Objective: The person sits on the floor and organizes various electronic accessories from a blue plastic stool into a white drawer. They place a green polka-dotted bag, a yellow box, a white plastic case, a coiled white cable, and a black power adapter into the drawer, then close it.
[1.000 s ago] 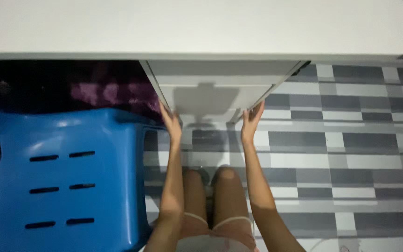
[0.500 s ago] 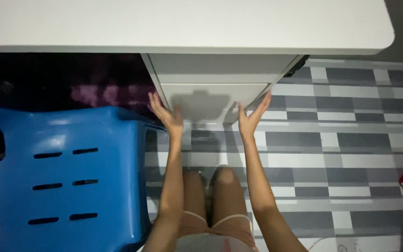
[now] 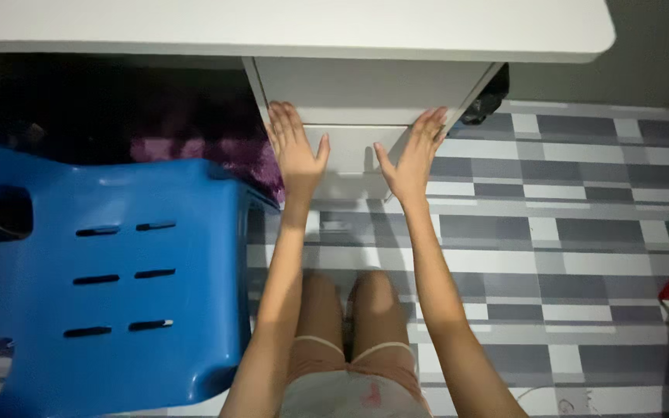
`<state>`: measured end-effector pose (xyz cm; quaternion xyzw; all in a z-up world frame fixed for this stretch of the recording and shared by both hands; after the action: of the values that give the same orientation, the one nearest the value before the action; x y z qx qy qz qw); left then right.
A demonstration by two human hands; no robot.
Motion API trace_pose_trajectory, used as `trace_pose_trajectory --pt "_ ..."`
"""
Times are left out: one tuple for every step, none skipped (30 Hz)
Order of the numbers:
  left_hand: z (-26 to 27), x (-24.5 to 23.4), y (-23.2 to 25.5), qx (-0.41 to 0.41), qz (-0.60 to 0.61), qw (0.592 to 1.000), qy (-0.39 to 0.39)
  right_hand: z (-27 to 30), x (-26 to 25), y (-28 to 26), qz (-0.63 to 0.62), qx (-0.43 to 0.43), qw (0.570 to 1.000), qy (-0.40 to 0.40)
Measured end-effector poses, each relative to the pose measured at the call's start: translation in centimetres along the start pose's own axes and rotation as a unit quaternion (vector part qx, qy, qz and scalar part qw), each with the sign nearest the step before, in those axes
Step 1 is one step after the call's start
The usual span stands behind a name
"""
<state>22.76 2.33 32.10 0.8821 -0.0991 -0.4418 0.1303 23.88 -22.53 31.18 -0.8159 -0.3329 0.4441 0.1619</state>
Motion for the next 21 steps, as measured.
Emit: trace_pose_trajectory --pt "-0.2 -1.0 0.5 0.001 0.001 1.000 -0.013 0.1 -0.8 -0.6 -0.011 0.011 1.000 -0.008" --pt "0.1 -2.2 0.7 -0.003 0.004 1.000 -0.022 0.6 -1.4 -1.3 -0.023 0.022 0.999 -0.019" --pt "0.5 -3.4 1.0 -0.006 0.007 0.999 -0.031 1.2 -2.3 -1.9 -0.050 0.030 0.998 -0.015" --pt "0.9 -4.5 1.4 -0.008 0.011 0.999 -0.040 1.7 -3.1 -2.3 -0.076 0.039 0.996 -0.009" --pt "1.9 -6.0 1.8 -0.017 0.079 0.996 -0.024 2.3 -3.7 -2.5 -0.103 0.047 0.994 -0.004" --pt "3.0 -7.6 2.2 -0.022 0.147 0.989 -0.003 3.0 -4.1 -2.9 -0.169 0.047 0.984 0.015" --pt "4.3 -9.1 2.6 -0.026 0.215 0.976 0.018 4.7 -4.3 -3.3 -0.234 0.047 0.970 0.034" --pt "6.2 -11.0 4.2 0.052 0.143 0.986 0.067 6.7 -4.1 -3.4 -0.300 0.049 0.952 0.050" --pt "8.5 -12.3 6.0 0.129 0.068 0.983 0.113 8.5 -2.9 -2.6 -0.369 0.102 0.923 0.030" --pt "10.1 -11.4 5.1 0.032 0.209 0.976 0.045 10.6 -1.4 -1.9 -0.435 0.156 0.887 0.007" --pt "12.2 -9.7 4.6 -0.064 0.343 0.937 -0.027 12.7 -0.3 -2.4 -0.483 0.138 0.864 -0.024" --pt "14.8 -8.3 4.8 -0.108 0.374 0.919 -0.068 15.0 0.5 -2.9 -0.527 0.124 0.839 -0.056" --pt "17.4 -6.7 4.6 -0.152 0.403 0.896 -0.109 17.0 1.3 -3.2 -0.505 0.134 0.849 -0.082" --pt "19.8 -5.6 4.4 -0.140 0.412 0.890 -0.140 18.8 1.8 -3.7 -0.481 0.144 0.858 -0.108" --pt "22.5 -4.4 4.1 -0.129 0.420 0.882 -0.171 20.4 1.7 -4.0 -0.491 0.174 0.845 -0.123" --pt "25.5 -3.7 3.6 -0.136 0.427 0.875 -0.183 21.7 1.1 -4.4 -0.500 0.204 0.831 -0.134" --pt "28.6 -3.1 2.8 -0.143 0.434 0.868 -0.195 22.5 0.3 -4.9 -0.508 0.234 0.816 -0.145" --pt "31.3 -3.1 2.1 -0.098 0.412 0.882 -0.206 22.7 -1.1 -5.5 -0.520 0.231 0.812 -0.130" --pt "33.9 -3.3 1.1 -0.053 0.388 0.894 -0.217 22.6 -2.6 -5.8 -0.532 0.229 0.807 -0.114" --pt "36.5 -2.9 0.0 -0.046 0.340 0.911 -0.230 22.6 -3.8 -5.9 -0.544 0.225 0.803 -0.095" --pt "38.8 -2.5 -1.1 -0.038 0.291 0.925 -0.242 22.6 -4.4 -5.8 -0.527 0.219 0.816 -0.093"
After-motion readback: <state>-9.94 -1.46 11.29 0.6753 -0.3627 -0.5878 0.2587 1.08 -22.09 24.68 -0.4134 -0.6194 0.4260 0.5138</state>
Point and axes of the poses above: each hand's wrist, its own z-axis away from the middle knuckle, its own x-axis out of the palm, y = z × x, the point moved 8 cm from there along -z, towards the middle knuckle, and after that the axes turned 9 degrees about -z, right-handed, at the moved point
